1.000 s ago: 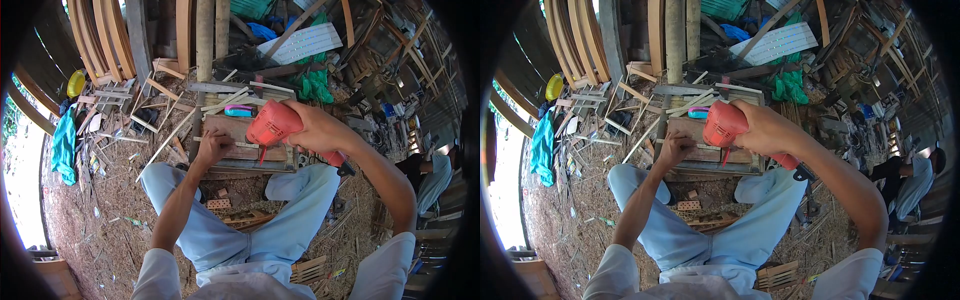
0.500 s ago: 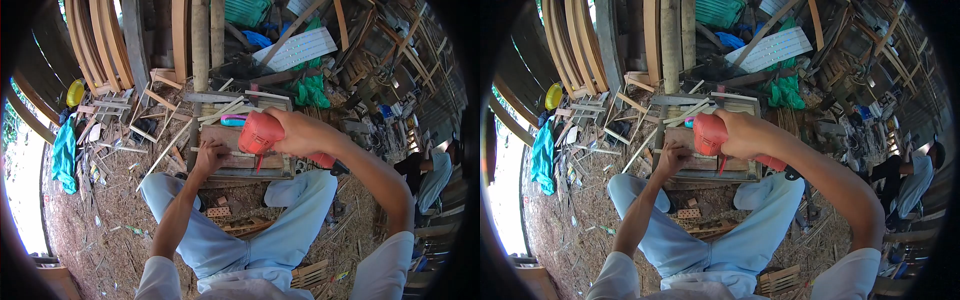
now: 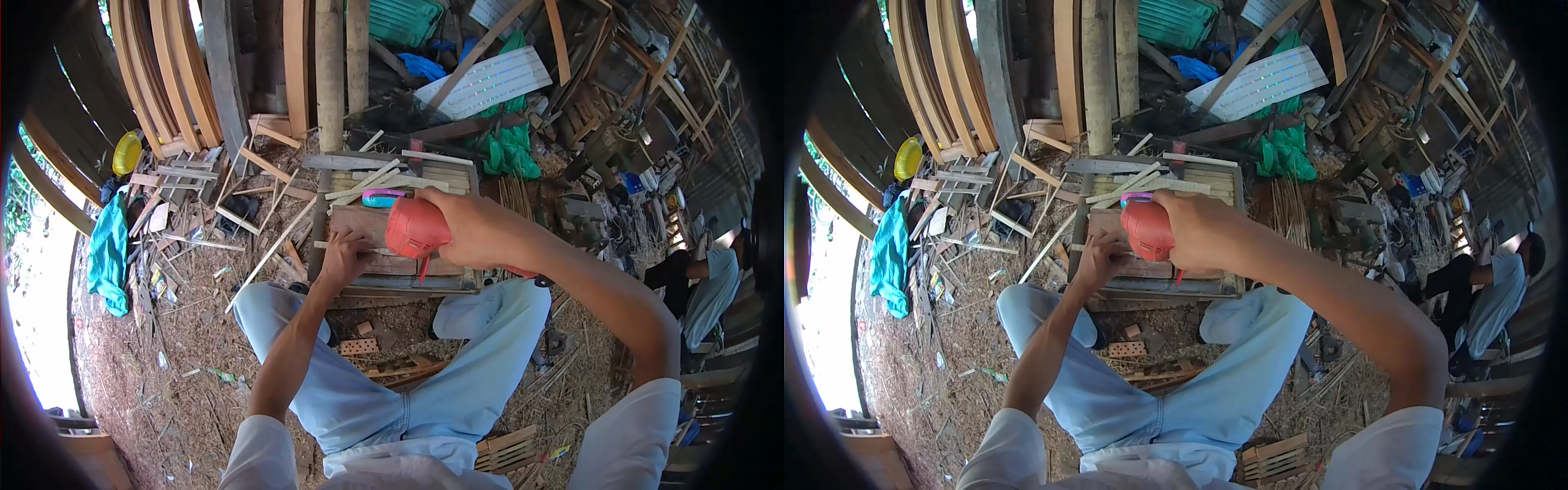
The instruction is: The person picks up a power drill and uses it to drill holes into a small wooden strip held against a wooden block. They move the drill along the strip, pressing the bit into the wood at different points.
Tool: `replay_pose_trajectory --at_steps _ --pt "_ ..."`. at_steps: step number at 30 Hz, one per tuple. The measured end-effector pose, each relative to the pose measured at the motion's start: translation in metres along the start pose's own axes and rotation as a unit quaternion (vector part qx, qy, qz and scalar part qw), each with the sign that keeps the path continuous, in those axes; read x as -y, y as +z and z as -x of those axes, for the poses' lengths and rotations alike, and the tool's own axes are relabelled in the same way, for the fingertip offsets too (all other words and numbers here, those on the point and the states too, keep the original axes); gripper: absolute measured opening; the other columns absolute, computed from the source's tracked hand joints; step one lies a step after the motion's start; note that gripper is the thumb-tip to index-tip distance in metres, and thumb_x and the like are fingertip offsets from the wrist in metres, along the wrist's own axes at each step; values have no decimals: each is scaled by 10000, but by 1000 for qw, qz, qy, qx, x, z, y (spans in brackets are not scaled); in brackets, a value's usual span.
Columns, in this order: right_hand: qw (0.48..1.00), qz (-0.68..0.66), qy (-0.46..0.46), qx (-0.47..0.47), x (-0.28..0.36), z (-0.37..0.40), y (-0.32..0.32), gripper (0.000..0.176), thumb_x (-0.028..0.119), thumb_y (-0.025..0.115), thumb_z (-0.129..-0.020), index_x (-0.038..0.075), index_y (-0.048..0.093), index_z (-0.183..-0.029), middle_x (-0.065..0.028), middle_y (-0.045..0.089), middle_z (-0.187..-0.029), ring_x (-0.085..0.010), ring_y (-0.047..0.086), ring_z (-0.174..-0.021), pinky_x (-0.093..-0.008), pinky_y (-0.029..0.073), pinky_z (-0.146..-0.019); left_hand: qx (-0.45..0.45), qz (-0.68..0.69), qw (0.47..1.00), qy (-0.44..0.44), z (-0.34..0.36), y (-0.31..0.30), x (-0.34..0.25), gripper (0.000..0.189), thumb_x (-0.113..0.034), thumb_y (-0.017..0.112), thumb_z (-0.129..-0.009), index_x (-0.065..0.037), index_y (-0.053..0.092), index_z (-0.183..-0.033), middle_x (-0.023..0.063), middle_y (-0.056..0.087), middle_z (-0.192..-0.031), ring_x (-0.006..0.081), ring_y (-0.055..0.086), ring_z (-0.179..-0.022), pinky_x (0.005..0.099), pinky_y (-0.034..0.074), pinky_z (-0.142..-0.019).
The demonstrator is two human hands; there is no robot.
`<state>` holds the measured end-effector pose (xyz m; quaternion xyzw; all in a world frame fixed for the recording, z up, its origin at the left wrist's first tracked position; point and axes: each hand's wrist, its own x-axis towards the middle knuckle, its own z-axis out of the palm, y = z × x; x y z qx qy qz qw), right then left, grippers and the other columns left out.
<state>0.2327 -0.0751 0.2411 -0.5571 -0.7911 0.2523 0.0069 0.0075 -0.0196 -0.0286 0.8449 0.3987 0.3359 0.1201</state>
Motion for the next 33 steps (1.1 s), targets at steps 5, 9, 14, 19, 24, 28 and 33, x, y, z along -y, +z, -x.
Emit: replay_pose_trajectory --at_steps 5,9,14,19,24,28,33 --pt "999 4 36 33 8 1 -10 682 59 633 -712 27 436 -1364 -271 658 -1093 -416 649 -1028 -451 518 -885 5 14 1000 -3 0 3 2 204 -212 806 -689 -132 757 -870 1 648 -932 239 578 -918 399 417 -837" --pt "1000 2 15 22 -5 -3 -7 697 74 651 -716 23 427 -1374 -270 658 -1090 -409 653 -1022 -448 522 -876 -1 9 1000 2 -3 -5 -5 205 -185 807 -673 -116 743 -854 10 635 -898 248 577 -888 394 435 -814" --pt "999 -19 27 17 -12 1 -8 724 98 693 -722 26 419 -1388 -271 659 -1087 -403 664 -990 -437 528 -860 6 12 1000 -14 -1 0 -1 211 -207 806 -682 -145 755 -878 -11 642 -906 233 577 -916 393 412 -816" --pt "999 -18 30 18 -8 3 -8 712 86 685 -725 25 420 -1384 -267 663 -1072 -404 667 -977 -442 529 -849 -10 -10 1000 3 0 1 -2 204 -206 808 -684 -144 749 -869 -17 639 -912 228 573 -915 391 410 -810" --pt "999 -14 26 29 -4 -1 -11 702 81 666 -729 28 418 -1384 -266 666 -1054 -400 673 -951 -442 533 -817 -3 5 1000 -1 0 1 0 188 -212 805 -698 -146 743 -863 -23 643 -909 227 571 -908 393 408 -812" --pt "993 -32 93 64 2 -4 -16 690 67 648 -729 34 421 -1380 -239 678 -983 -339 698 -808 -415 550 -684 -7 2 1000 5 0 1 0 176 -218 798 -713 -149 742 -865 -25 646 -904 228 571 -907 395 404 -812" --pt "999 24 26 17 -12 -9 -4 677 60 645 -737 32 419 -1374 -201 684 -929 -266 694 -688 -383 550 -589 -2 -3 1000 2 -1 0 -1 178 -220 793 -716 -147 744 -870 -22 653 -918 230 575 -896 396 400 -806"
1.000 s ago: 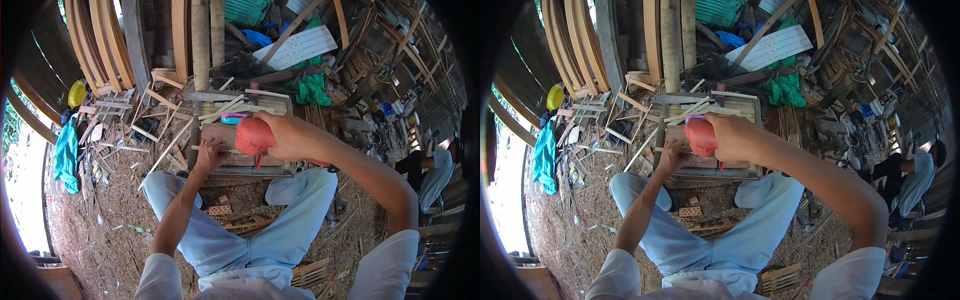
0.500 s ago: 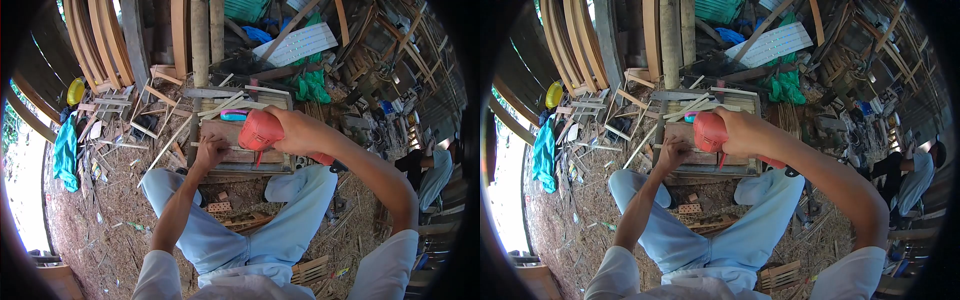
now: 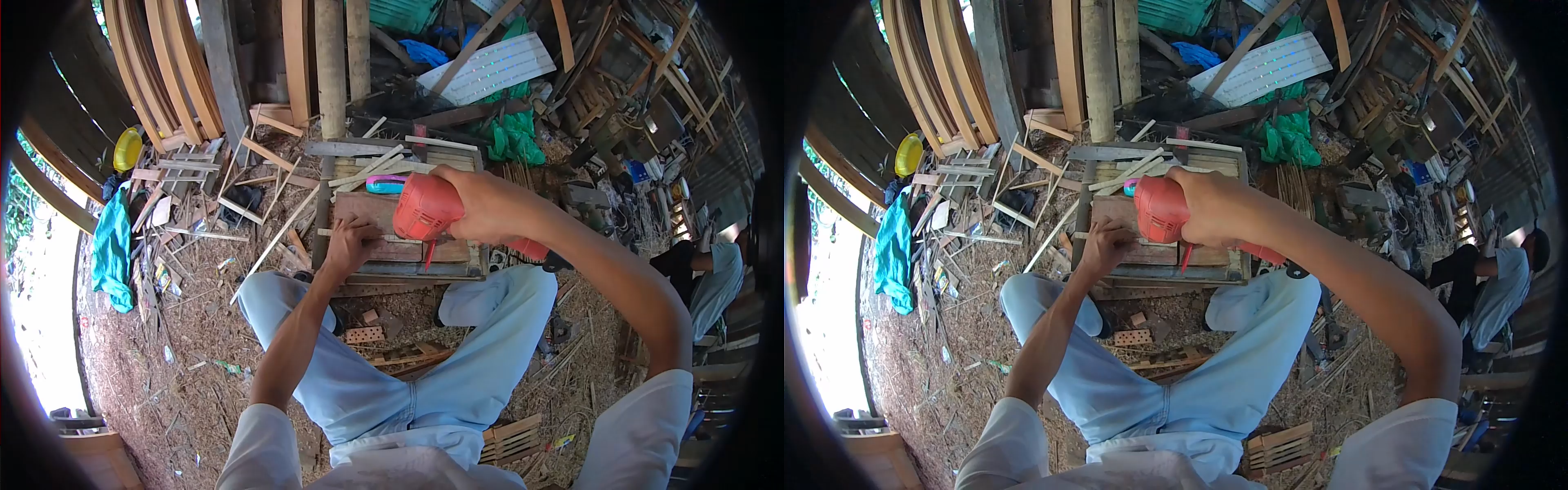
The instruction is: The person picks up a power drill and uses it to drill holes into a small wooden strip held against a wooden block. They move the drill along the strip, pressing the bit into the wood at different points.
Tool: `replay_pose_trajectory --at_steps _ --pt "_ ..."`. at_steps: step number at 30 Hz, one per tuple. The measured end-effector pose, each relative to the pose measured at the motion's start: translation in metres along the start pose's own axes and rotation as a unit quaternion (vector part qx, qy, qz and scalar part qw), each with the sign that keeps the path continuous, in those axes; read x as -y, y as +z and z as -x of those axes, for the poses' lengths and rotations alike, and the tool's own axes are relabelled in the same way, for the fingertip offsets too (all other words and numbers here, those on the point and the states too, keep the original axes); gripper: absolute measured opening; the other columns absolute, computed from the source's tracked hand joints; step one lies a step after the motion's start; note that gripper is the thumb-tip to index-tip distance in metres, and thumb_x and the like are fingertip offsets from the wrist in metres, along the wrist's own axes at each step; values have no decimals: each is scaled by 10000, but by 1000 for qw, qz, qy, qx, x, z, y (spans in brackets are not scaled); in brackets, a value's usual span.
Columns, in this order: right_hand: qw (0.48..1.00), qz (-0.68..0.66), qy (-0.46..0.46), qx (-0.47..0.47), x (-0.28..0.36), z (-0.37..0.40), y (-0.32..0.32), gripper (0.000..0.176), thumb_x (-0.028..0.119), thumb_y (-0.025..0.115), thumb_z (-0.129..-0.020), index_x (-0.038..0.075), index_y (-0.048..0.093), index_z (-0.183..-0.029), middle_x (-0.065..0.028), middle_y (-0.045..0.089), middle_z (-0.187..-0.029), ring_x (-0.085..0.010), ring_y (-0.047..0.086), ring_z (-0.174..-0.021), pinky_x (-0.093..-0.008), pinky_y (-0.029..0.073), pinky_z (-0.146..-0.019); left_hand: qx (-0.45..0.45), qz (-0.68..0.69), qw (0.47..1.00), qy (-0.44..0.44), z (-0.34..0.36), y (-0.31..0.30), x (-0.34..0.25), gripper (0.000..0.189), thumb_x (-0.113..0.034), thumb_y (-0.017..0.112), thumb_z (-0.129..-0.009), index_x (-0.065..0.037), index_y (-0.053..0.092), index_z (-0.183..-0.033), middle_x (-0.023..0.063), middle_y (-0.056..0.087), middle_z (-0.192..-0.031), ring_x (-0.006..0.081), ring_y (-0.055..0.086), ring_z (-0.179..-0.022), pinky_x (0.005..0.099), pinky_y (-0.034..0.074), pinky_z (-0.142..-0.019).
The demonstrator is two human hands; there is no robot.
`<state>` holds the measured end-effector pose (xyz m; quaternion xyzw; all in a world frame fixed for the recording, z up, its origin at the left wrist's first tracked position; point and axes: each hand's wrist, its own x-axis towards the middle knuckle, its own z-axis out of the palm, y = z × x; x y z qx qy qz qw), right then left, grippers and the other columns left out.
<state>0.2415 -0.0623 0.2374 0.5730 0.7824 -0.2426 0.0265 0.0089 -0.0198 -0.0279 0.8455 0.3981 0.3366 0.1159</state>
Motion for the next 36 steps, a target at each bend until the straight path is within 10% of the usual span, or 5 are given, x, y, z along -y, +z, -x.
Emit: replay_pose_trajectory --at_steps 36 --pt "995 -91 18 22 6 12 -15 667 90 610 -723 25 444 -1365 -234 688 -984 -313 706 -692 -413 565 -632 -7 18 999 33 -5 0 5 187 -183 809 -687 -106 743 -845 -2 636 -890 237 577 -890 391 429 -815"
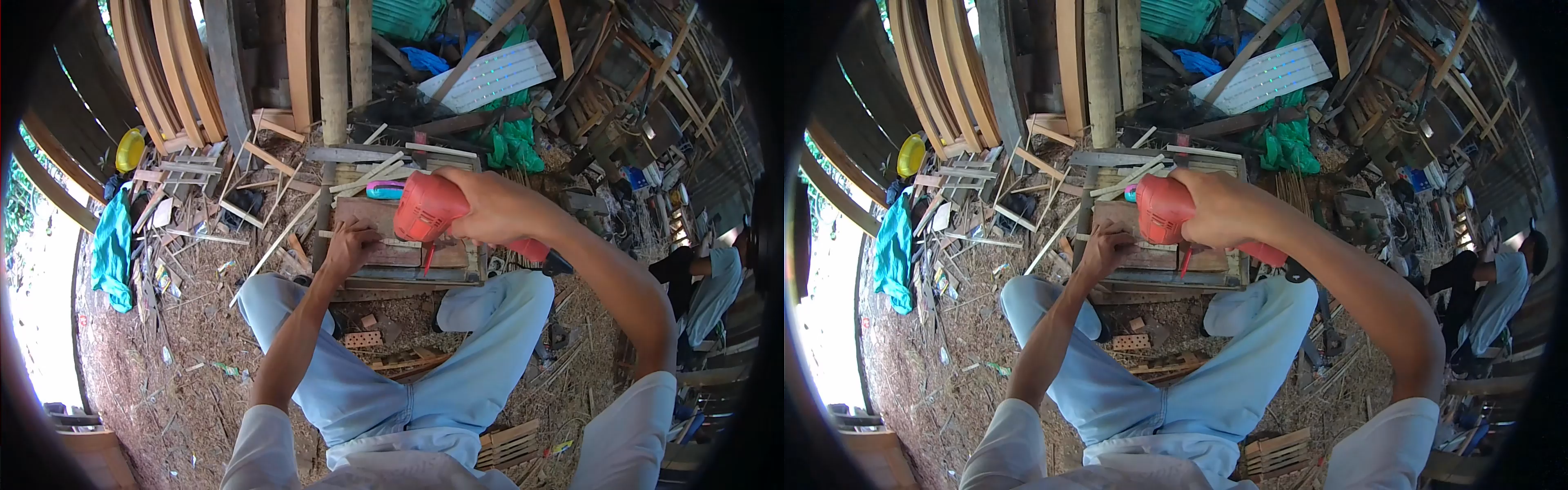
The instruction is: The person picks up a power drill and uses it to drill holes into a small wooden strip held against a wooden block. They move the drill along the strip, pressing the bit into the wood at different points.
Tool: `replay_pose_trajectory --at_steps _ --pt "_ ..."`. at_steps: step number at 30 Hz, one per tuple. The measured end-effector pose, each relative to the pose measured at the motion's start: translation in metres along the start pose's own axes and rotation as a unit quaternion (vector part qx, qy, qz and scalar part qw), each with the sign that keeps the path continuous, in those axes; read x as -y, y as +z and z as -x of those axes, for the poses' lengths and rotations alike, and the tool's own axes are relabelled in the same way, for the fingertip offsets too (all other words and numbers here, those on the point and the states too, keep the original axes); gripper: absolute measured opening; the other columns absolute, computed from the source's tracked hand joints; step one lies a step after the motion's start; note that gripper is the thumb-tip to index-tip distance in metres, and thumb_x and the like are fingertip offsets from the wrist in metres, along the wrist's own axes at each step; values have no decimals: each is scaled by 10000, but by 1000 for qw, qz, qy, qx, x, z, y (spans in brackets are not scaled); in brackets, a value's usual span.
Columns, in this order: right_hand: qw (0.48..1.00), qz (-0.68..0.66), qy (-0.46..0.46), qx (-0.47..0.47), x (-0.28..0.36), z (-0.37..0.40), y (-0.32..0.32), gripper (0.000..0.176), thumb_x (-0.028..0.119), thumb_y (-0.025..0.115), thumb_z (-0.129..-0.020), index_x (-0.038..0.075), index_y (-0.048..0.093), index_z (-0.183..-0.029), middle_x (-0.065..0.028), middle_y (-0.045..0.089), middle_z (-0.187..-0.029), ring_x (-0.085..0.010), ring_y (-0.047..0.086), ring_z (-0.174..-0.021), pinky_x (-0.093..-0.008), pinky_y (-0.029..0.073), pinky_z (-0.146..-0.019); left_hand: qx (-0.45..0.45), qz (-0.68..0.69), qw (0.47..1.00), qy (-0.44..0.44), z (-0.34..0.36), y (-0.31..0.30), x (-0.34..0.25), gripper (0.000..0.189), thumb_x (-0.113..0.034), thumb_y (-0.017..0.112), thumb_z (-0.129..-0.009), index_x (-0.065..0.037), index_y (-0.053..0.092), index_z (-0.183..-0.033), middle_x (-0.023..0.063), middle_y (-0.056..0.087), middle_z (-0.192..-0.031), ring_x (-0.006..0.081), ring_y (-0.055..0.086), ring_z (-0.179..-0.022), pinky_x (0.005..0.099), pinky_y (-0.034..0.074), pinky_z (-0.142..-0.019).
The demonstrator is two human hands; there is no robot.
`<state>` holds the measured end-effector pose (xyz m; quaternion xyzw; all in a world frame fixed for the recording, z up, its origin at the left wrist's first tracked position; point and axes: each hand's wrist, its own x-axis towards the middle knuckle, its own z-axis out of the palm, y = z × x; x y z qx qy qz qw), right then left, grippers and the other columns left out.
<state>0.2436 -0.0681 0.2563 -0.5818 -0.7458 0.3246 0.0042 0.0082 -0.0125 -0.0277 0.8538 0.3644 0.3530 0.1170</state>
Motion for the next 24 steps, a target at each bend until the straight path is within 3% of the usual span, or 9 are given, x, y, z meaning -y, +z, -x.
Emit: replay_pose_trajectory --at_steps 2,11,24 --pt "1000 -16 12 -6 7 10 -6 700 113 689 -771 31 406 -1406 -143 680 -907 -206 666 -649 -354 540 -604 -1 -4 1000 -6 4 0 -1 191 -180 810 -687 -107 745 -851 -2 637 -894 238 578 -894 397 431 -815" --pt "999 16 -27 -41 -8 9 7 711 111 681 -780 29 394 -1426 -163 683 -903 -206 671 -662 -348 534 -627 3 -15 999 -28 3 5 -5 216 -200 811 -690 -130 744 -883 -9 639 -911 226 579 -952 403 416 -819" --pt "1000 -6 -3 -25 -5 8 6 721 106 686 -781 41 385 -1434 -154 680 -907 -204 669 -667 -348 535 -631 -12 -1 1000 -8 0 0 -11 212 -156 826 -644 -101 751 -834 -3 656 -897 238 590 -855 390 443 -777"
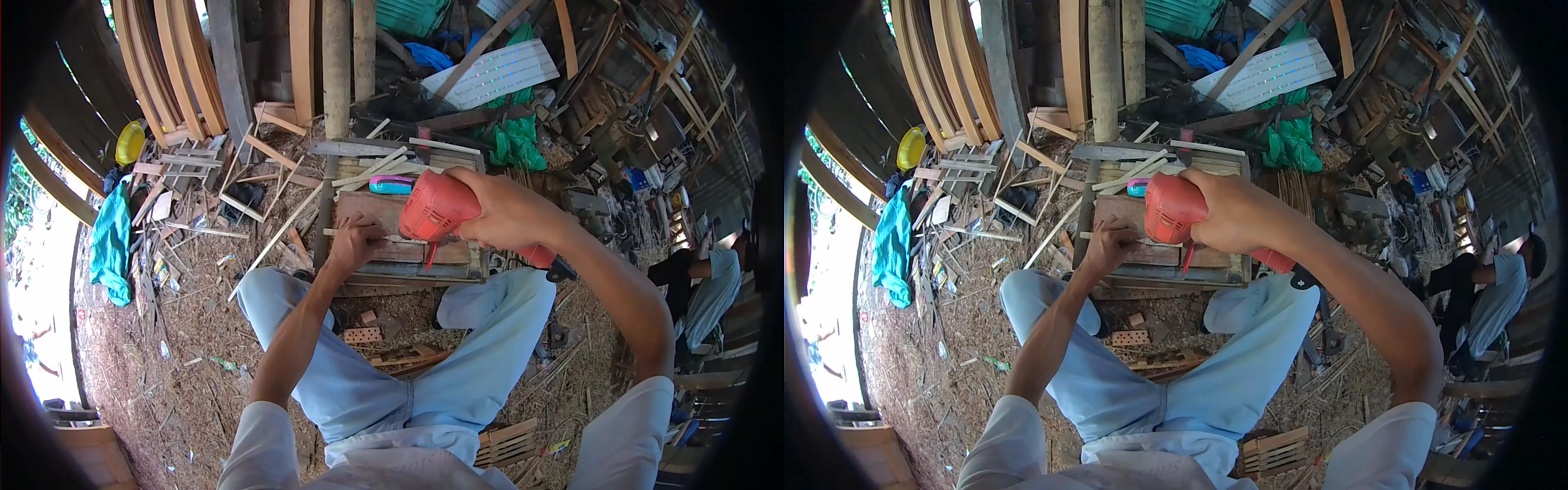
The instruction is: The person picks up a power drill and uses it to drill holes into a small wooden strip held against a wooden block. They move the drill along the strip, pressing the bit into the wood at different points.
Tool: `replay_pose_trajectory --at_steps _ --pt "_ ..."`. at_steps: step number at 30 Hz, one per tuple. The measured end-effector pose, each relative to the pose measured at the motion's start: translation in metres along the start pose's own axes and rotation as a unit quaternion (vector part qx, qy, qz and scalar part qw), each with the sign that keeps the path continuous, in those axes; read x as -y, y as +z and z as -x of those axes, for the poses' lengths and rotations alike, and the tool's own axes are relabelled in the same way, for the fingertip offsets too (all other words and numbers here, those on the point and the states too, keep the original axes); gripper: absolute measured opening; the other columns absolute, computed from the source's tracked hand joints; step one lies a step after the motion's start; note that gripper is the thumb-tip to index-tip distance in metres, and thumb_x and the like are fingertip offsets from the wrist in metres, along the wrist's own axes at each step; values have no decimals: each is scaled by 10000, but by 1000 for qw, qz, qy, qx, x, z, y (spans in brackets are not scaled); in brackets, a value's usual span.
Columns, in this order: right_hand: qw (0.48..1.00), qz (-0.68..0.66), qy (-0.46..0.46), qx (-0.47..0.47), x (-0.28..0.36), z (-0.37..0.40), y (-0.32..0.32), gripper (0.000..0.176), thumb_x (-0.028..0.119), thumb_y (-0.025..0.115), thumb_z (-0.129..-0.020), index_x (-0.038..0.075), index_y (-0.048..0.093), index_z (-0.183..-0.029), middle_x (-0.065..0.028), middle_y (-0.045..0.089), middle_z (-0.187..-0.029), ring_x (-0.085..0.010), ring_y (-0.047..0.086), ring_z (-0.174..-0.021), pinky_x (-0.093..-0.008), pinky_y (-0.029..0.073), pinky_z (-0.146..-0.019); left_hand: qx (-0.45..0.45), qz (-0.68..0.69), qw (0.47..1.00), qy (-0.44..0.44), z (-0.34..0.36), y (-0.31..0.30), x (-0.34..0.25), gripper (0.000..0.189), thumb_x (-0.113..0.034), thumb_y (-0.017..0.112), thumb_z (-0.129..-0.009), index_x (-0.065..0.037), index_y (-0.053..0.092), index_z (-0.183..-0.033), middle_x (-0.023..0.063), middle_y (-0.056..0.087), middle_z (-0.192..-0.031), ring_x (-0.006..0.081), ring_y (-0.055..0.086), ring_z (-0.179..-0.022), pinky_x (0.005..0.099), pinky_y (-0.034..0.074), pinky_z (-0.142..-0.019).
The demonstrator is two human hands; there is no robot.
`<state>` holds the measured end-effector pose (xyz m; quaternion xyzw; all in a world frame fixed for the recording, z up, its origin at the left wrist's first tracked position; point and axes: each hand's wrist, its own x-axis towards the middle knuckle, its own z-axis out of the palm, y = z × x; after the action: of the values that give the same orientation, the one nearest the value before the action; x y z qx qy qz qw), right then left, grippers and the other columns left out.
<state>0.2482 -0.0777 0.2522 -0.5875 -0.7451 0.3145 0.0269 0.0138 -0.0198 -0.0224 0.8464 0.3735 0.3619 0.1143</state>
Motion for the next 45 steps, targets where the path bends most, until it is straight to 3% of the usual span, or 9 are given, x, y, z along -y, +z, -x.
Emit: replay_pose_trajectory --at_steps 12,17,24,26,31,33,35,39,45 --pt "1000 13 -11 5 -6 -6 0 710 118 674 -779 54 389 -1426 -184 691 -896 -252 688 -673 -371 540 -650 19 13 999 -26 2 1 1 121 -163 784 -701 -150 755 -818 -43 677 -888 202 590 -895 401 424 -797" --pt "999 1 -49 -8 -15 -9 3 702 131 684 -777 38 395 -1410 -189 693 -905 -259 696 -697 -377 541 -656 17 17 999 -27 4 6 7 140 -166 793 -691 -149 759 -826 -44 684 -892 205 592 -897 389 435 -790" --pt "999 13 -32 -2 -15 -3 2 694 137 692 -779 42 407 -1404 -201 692 -947 -280 699 -733 -390 542 -699 9 17 1000 -15 3 4 5 157 -170 800 -676 -140 760 -825 -40 685 -892 207 601 -896 379 443 -784" --pt "997 24 -70 -30 -23 -4 5 701 145 701 -778 54 411 -1409 -215 688 -967 -291 700 -754 -395 542 -716 -13 0 1000 9 3 5 5 174 -121 818 -627 -106 730 -776 -8 650 -864 227 593 -849 384 453 -731" --pt "999 12 -38 -29 -21 4 1 719 156 718 -772 58 411 -1414 -220 685 -979 -301 699 -787 -396 540 -738 -15 21 1000 9 -2 3 -1 175 -119 819 -632 -107 739 -788 -13 656 -870 221 587 -834 378 458 -733" --pt "998 17 -45 -27 -17 2 3 724 158 724 -770 56 412 -1415 -219 684 -981 -301 699 -791 -397 539 -742 18 7 1000 -10 2 3 4 163 -202 800 -689 -137 746 -827 -33 668 -892 206 605 -905 383 439 -795" --pt "1000 1 -18 -22 -13 4 1 747 160 733 -765 58 404 -1428 -211 687 -960 -291 699 -753 -385 542 -714 21 10 1000 -18 3 3 5 169 -205 796 -696 -135 745 -841 -31 664 -895 209 603 -913 385 441 -811" --pt "997 14 -67 -40 -23 -1 4 767 148 736 -766 62 390 -1445 -189 691 -916 -258 691 -682 -373 541 -658 34 27 999 -16 2 2 3 192 -213 784 -716 -125 740 -881 -17 654 -917 217 594 -941 393 447 -850" --pt "1000 -27 -6 5 -9 3 -4 757 108 727 -784 73 382 -1457 -122 681 -851 -180 650 -617 -345 529 -576 30 22 999 -17 1 3 3 209 -182 789 -702 -118 740 -894 -6 652 -929 215 587 -959 390 443 -846"
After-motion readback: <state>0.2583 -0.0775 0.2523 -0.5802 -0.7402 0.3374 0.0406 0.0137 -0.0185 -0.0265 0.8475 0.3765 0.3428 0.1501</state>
